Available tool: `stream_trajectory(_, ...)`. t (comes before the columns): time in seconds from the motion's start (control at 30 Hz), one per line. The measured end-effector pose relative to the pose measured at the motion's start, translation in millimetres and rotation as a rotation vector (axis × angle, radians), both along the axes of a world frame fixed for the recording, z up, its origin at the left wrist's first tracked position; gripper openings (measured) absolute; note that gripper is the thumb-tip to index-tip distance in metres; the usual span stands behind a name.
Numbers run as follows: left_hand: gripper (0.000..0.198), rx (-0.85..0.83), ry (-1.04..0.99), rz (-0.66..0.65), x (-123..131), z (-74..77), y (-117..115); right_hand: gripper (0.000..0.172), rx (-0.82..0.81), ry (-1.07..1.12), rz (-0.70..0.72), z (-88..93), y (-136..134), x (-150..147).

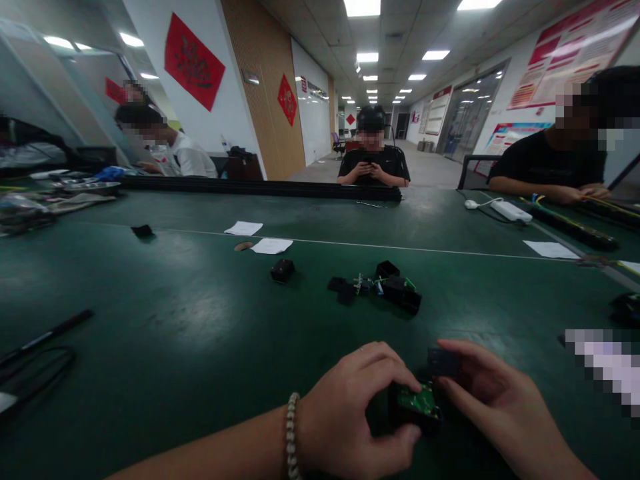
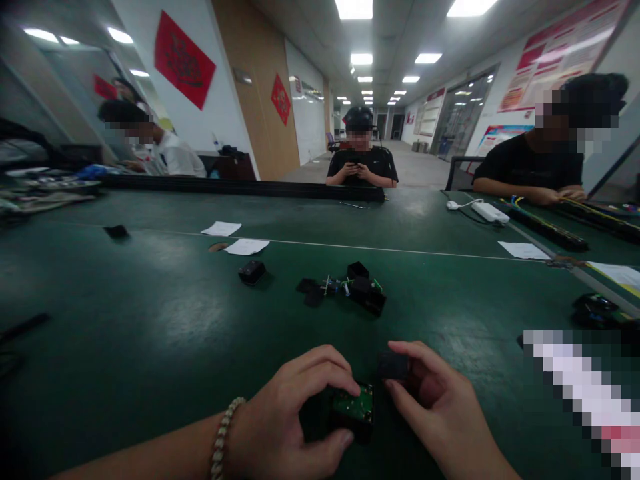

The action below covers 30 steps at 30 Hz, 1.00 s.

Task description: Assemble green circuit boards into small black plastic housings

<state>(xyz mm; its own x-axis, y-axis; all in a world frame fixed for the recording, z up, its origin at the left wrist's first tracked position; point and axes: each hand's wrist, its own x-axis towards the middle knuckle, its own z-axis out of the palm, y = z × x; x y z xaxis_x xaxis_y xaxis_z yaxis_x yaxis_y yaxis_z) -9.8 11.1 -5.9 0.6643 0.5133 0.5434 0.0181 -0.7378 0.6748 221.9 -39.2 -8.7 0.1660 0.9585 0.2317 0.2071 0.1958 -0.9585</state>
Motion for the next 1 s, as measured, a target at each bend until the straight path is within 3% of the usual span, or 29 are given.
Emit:
stream_trajectory(0.37, 0.041, 0.002, 0.005, 0.001, -0.3, -1.0, 0.6, 0.026, 0.078, -0.119, -0.022, 1.1, 1.1, 3.1)
stream_trajectory(1.0, 0.038, -0.008, 0.018, 0.002, 0.0, -1.7, -0.9, 0.008, -0.051, -0.084, 0.066, -0.1, -0.1, 5.4)
